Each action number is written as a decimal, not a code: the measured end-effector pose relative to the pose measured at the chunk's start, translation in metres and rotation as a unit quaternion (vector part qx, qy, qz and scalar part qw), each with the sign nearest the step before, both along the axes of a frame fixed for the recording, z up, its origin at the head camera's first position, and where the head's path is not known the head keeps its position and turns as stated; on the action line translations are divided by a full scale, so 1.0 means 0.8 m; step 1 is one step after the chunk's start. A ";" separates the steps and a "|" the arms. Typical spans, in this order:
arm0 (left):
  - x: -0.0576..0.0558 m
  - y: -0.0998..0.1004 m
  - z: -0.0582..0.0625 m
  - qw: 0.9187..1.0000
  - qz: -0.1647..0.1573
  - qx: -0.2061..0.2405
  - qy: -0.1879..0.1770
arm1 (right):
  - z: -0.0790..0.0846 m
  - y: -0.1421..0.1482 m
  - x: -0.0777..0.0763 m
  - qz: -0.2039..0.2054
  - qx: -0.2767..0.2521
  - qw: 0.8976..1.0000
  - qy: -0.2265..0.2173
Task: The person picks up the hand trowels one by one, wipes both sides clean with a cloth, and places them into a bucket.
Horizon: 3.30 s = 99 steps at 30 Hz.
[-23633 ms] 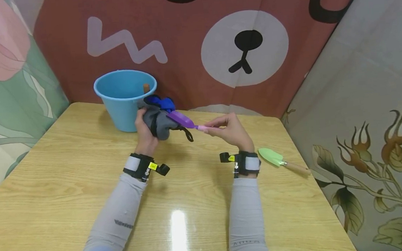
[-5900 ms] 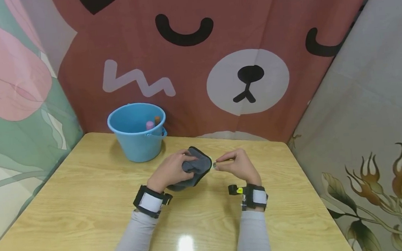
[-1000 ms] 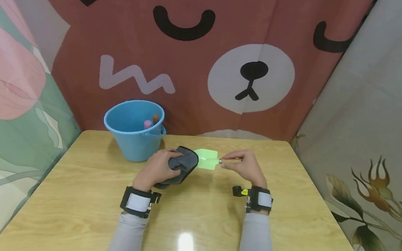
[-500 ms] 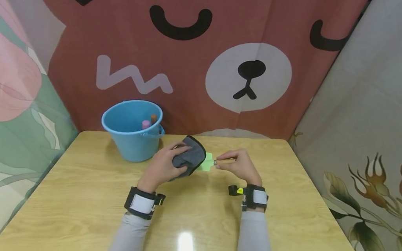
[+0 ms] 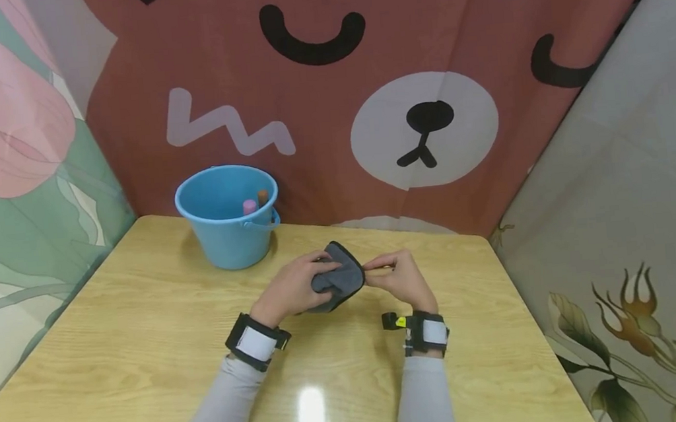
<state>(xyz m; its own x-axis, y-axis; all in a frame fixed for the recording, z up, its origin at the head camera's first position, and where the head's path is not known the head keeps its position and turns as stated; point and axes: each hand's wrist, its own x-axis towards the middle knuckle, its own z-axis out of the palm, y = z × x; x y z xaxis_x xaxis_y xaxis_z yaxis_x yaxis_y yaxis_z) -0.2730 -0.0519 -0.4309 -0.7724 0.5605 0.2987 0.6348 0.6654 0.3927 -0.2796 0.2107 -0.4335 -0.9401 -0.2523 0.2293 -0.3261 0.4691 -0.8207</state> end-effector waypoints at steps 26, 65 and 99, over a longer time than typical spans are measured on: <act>0.000 -0.010 -0.003 1.000 0.008 0.013 -0.023 | 0.005 0.001 0.009 -0.006 0.004 1.000 0.004; -0.007 -0.030 0.002 0.998 0.034 0.021 -0.041 | 0.024 -0.001 0.010 -0.018 0.015 1.000 0.002; -0.015 -0.094 0.005 0.992 0.069 0.089 -0.059 | 0.025 0.016 0.018 -0.032 -0.034 0.998 -0.031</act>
